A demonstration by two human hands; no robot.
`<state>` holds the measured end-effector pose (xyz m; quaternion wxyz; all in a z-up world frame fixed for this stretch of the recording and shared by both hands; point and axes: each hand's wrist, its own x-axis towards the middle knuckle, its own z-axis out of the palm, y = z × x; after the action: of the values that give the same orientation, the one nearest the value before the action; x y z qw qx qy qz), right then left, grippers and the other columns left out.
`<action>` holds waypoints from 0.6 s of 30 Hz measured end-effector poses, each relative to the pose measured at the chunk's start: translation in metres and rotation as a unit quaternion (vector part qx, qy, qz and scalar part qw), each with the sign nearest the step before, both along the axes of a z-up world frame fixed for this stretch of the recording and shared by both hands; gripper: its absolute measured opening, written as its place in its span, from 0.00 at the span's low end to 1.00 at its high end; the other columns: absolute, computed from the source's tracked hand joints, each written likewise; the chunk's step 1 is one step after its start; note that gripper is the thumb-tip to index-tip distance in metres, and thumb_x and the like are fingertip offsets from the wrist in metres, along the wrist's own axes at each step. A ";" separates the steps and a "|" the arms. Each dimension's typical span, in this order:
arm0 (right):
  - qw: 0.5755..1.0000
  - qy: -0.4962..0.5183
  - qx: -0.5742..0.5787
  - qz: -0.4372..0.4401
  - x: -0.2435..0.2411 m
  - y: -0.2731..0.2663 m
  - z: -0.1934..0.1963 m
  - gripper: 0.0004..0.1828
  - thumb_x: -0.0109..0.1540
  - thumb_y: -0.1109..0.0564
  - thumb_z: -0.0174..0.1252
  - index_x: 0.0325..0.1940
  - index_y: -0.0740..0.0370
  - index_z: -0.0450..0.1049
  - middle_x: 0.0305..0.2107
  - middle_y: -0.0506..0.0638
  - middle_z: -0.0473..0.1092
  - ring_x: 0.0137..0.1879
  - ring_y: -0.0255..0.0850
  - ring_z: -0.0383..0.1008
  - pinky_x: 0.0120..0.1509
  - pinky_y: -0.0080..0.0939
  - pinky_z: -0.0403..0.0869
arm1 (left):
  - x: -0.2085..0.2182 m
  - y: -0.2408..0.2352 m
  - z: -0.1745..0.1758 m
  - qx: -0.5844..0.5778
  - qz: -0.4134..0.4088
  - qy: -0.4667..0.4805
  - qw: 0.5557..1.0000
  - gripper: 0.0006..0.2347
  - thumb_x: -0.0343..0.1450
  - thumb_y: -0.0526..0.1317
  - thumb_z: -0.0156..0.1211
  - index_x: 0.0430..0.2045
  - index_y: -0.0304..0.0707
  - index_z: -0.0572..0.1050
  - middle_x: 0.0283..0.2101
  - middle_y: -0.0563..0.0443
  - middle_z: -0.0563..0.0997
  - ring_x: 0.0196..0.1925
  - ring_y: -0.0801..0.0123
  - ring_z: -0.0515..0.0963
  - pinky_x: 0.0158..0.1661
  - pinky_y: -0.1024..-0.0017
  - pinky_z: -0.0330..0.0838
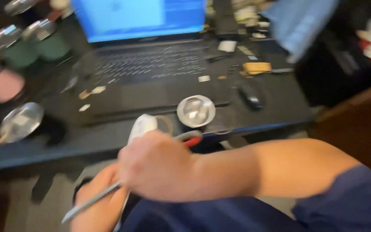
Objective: Applying white tape to the rim of a black mug using scissors to cut the tape to size.
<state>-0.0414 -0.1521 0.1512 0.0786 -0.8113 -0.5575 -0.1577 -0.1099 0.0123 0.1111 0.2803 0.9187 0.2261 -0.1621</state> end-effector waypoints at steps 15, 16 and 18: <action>0.841 0.292 -0.126 -0.437 0.034 -0.100 0.137 0.17 0.53 0.36 0.43 0.22 0.44 0.71 0.24 0.43 0.71 0.34 0.43 0.70 0.34 0.47 0.66 | -0.029 0.003 -0.032 -0.043 0.101 -0.270 0.956 0.10 0.65 0.37 0.56 0.39 0.36 0.73 0.35 0.41 0.75 0.35 0.61 0.74 0.41 0.70 0.65; 0.842 0.292 -0.127 -0.436 0.039 -0.137 0.111 0.17 0.53 0.36 0.43 0.22 0.44 0.71 0.24 0.43 0.71 0.34 0.43 0.70 0.34 0.47 0.66 | -0.029 0.001 -0.033 -0.042 0.102 -0.270 0.957 0.10 0.65 0.37 0.56 0.39 0.36 0.73 0.35 0.41 0.75 0.35 0.61 0.74 0.41 0.70 0.65; 0.883 -0.024 0.265 -0.386 0.052 -0.208 0.059 0.09 0.62 0.54 0.69 0.33 0.59 0.77 0.26 0.48 0.72 0.34 0.41 0.70 0.38 0.42 0.63 | -0.032 0.000 -0.034 -0.085 0.154 -0.320 0.931 0.16 0.65 0.32 0.57 0.48 0.33 0.74 0.41 0.37 0.77 0.39 0.59 0.76 0.44 0.71 0.66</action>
<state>0.0101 -0.3596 0.2100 0.2102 -0.9071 -0.1392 -0.3371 -0.1421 0.0124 0.0772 0.4363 0.8486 0.2483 0.1671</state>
